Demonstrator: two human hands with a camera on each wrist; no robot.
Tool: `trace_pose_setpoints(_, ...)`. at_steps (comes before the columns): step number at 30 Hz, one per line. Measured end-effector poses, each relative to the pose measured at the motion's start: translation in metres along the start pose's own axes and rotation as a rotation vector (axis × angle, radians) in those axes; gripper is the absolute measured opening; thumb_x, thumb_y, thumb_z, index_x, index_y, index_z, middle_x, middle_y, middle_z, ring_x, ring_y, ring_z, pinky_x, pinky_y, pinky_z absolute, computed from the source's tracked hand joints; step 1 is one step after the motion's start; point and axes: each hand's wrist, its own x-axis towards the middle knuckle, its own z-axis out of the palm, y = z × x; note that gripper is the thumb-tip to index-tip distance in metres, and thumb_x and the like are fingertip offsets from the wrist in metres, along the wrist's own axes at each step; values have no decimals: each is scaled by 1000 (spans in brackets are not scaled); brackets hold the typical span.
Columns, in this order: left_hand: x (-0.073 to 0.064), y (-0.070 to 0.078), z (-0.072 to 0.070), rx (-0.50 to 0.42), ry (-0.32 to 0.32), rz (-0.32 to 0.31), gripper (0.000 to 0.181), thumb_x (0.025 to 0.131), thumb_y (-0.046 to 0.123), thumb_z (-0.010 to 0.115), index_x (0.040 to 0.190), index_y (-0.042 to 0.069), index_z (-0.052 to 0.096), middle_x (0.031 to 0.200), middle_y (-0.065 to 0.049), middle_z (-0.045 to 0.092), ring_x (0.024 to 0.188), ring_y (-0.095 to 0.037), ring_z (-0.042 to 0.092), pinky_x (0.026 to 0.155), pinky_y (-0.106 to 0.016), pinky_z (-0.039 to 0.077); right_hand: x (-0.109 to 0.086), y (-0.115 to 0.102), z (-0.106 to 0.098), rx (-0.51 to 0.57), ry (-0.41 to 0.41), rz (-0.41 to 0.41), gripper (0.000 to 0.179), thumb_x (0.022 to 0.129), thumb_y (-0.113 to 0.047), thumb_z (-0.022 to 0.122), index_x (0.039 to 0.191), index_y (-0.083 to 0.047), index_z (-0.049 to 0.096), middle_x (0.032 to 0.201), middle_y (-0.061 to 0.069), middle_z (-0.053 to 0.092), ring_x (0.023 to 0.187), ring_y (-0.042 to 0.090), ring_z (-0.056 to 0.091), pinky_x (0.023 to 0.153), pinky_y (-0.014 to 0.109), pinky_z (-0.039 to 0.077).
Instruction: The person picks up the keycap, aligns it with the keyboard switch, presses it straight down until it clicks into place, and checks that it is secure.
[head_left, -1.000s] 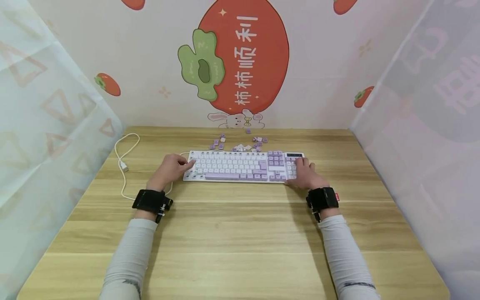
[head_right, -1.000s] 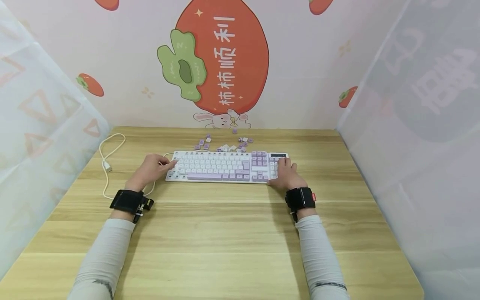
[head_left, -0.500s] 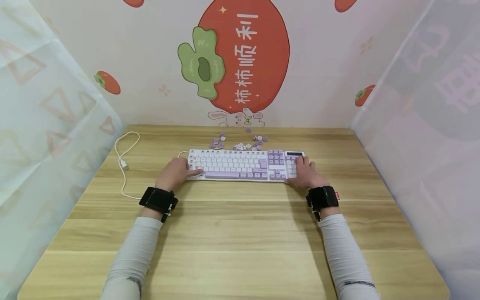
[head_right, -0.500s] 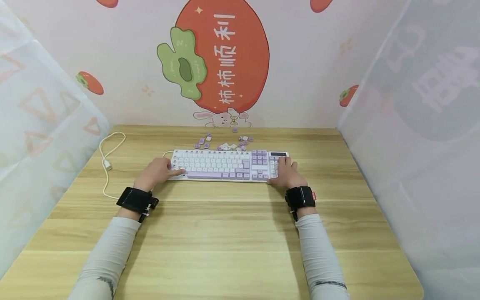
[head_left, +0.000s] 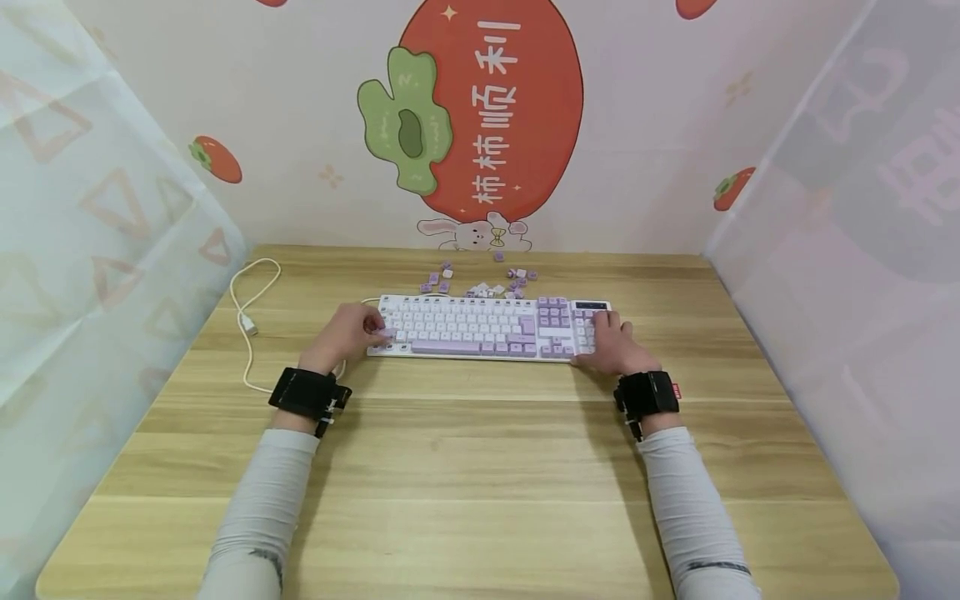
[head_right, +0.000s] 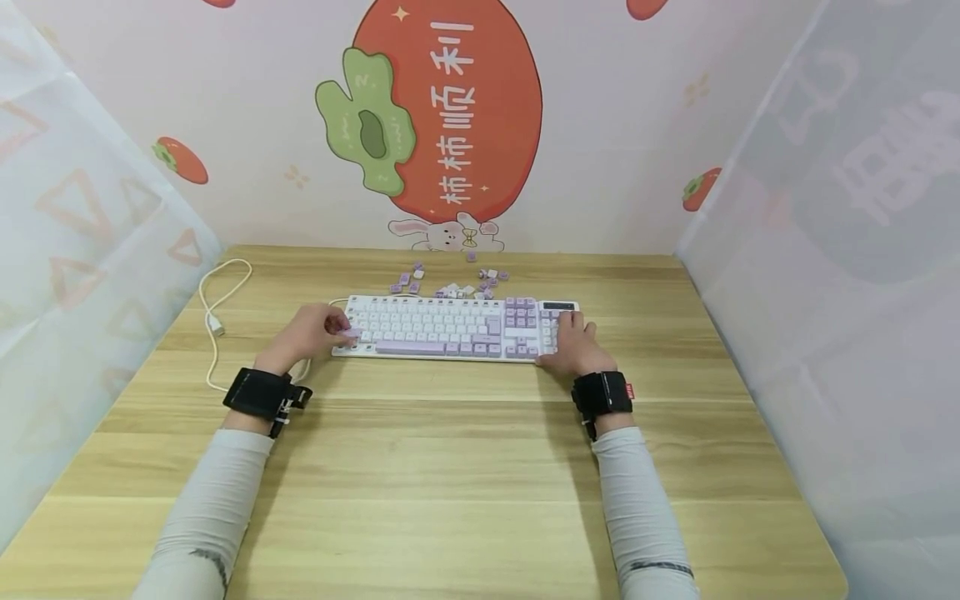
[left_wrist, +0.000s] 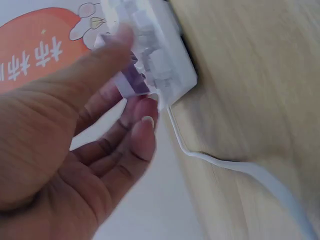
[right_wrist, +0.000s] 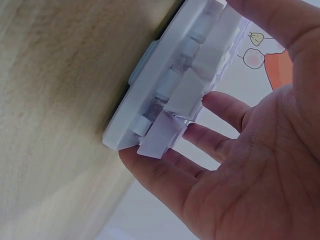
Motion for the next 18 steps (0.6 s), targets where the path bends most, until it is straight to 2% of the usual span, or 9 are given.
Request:
trace_pose_setpoints(3,1,-1,-1,-5,12,27,14,86,5,80,94,-3,71,90,-16,68,84,-27,61,78,-42,50,0,0,0,0,-2,-5,93,87,-40,77,147,8,23,153,36,19,122,50,33,97,62,45)
trace_pose_setpoints(9,-1,-3,-4,-3,13,37,16,83,4,82,91,-6,72,87,-17,69,81,-27,63,77,-43,51,1,1,1,4,-5,0,94,88,-40,76,148,8,22,154,35,18,124,50,32,99,63,44)
trace_pose_setpoints(13,0,-6,-6,-7,-34,34,20,84,5,81,97,-8,73,91,-19,71,84,-28,64,81,-45,53,1,1,1,-3,-7,-1,95,87,-41,76,147,8,22,153,36,18,123,51,33,98,63,44)
trace_pose_setpoints(18,-1,-10,-9,-20,-96,27,21,92,7,72,107,-9,73,102,-23,73,94,-34,67,87,-50,54,2,0,1,-3,-9,6,94,88,-41,76,148,7,22,153,35,19,124,50,32,99,63,44)
